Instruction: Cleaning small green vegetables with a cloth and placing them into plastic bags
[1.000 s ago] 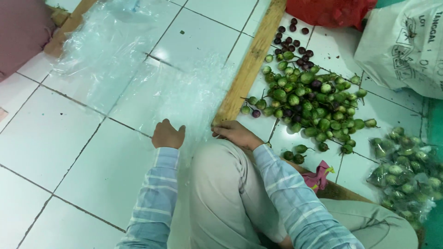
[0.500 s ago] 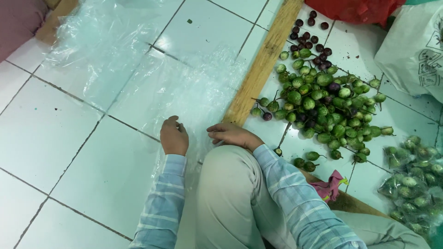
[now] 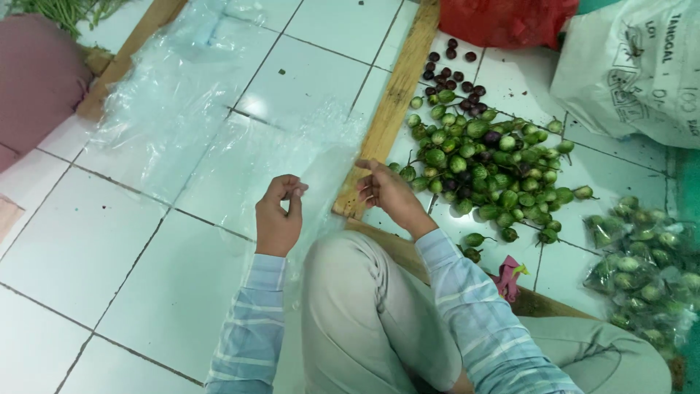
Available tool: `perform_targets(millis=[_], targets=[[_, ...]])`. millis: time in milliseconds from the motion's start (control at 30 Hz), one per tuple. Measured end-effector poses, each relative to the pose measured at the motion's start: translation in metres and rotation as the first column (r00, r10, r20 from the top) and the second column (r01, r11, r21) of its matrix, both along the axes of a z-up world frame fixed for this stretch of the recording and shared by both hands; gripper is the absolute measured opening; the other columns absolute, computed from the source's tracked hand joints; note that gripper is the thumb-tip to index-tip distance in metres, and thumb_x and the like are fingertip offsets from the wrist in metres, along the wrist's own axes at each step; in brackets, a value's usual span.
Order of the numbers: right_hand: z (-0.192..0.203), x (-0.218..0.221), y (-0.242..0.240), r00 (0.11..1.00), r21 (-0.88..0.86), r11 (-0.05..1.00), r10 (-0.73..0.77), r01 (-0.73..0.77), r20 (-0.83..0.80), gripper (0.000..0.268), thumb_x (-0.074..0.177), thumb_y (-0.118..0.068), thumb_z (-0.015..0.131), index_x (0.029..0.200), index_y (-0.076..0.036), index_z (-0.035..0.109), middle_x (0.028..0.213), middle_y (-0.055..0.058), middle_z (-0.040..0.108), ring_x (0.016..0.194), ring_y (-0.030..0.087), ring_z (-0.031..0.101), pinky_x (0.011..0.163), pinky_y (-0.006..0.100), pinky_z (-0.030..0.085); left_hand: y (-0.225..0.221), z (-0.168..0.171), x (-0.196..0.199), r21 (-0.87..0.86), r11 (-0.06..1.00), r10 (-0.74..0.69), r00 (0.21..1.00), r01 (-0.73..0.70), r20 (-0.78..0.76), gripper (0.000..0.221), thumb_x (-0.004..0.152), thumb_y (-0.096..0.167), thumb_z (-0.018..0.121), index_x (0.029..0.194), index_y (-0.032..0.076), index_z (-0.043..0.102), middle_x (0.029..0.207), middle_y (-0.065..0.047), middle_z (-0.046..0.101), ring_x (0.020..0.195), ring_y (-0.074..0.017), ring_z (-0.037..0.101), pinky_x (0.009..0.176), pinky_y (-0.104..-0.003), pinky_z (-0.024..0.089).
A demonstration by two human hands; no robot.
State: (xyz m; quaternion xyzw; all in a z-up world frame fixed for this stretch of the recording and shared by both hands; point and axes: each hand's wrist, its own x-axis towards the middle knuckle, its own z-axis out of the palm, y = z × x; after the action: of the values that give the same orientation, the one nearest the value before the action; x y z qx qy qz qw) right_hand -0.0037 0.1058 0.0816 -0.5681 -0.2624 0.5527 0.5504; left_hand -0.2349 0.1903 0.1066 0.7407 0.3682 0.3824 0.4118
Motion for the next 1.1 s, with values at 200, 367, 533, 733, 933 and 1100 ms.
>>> perform_targets(millis=[200,367,533,733,933,1100], targets=[[0.018,0.065,-0.058,0.89,0.288,0.957,-0.108,-0.028,0.443,0.033,0.111,-0.028,0.051,0.136,-0.009,0.065,0.086,0.011,0.069,0.068,0.011,0.062,0.051,0.023,0.052,-0.028,0.031,0.047,0.134,0.964,-0.215,0.971,0.227,-0.102,0.016,0.102,0.002,0.053,0.109,0.01,0.065,0.094,-0.014,0.078,0.1,-0.0372,0.073,0.088,-0.05,0.055],[0.056,0.076,-0.123,0.833,0.386,0.917,-0.29,0.101,0.471,0.017,0.097,-0.01,0.072,0.107,0.004,0.075,0.079,0.014,0.073,0.071,0.015,0.07,0.053,0.024,0.055,-0.049,0.035,0.105,0.346,0.898,-0.21,0.955,0.274,-0.211,0.013,0.099,0.008,0.058,0.108,0.011,0.066,0.096,-0.008,0.074,0.099,-0.0306,0.069,0.09,-0.047,0.053],[0.084,0.087,-0.184,0.728,0.467,0.85,-0.479,0.245,0.491,0.011,0.094,-0.008,0.077,0.091,0.002,0.077,0.065,0.009,0.065,0.067,0.008,0.061,0.054,0.024,0.05,-0.105,0.064,0.154,0.49,0.842,-0.141,0.969,0.225,-0.203,0.027,0.093,0.018,0.071,0.116,0.008,0.065,0.101,-0.008,0.055,0.095,-0.0277,0.056,0.089,-0.044,0.048],[0.091,0.102,-0.237,0.589,0.61,0.716,-0.667,0.339,0.456,0.015,0.083,-0.005,0.088,0.077,-0.001,0.075,0.061,0.007,0.056,0.063,0.008,0.054,0.055,0.024,0.043,-0.166,0.067,0.198,0.196,0.866,-0.436,0.887,0.459,-0.153,0.045,0.092,0.026,0.072,0.128,0.002,0.06,0.106,-0.018,0.058,0.102,-0.0365,0.06,0.091,-0.052,0.049],[0.068,0.105,-0.261,0.487,0.583,0.744,-0.661,0.326,0.571,0.023,0.092,-0.011,0.08,0.075,-0.002,0.068,0.06,0.006,0.046,0.054,0.015,0.053,0.052,0.025,0.04,-0.186,0.045,0.248,-0.206,0.783,-0.582,0.808,0.587,0.088,0.059,0.099,0.028,0.072,0.141,-0.004,0.047,0.079,-0.006,0.059,0.076,-0.0152,0.058,0.071,-0.039,0.05],[0.021,0.119,-0.263,0.661,0.475,0.784,-0.605,0.399,0.444,0.013,0.095,-0.013,0.077,0.088,-0.003,0.072,0.067,0.004,0.057,0.063,0.008,0.053,0.057,0.027,0.044,-0.19,0.034,0.258,-0.142,0.75,-0.647,0.761,0.646,0.046,0.041,0.092,-0.003,0.057,0.132,0.002,0.064,0.072,-0.007,0.054,0.069,-0.0137,0.056,0.064,-0.037,0.051]])
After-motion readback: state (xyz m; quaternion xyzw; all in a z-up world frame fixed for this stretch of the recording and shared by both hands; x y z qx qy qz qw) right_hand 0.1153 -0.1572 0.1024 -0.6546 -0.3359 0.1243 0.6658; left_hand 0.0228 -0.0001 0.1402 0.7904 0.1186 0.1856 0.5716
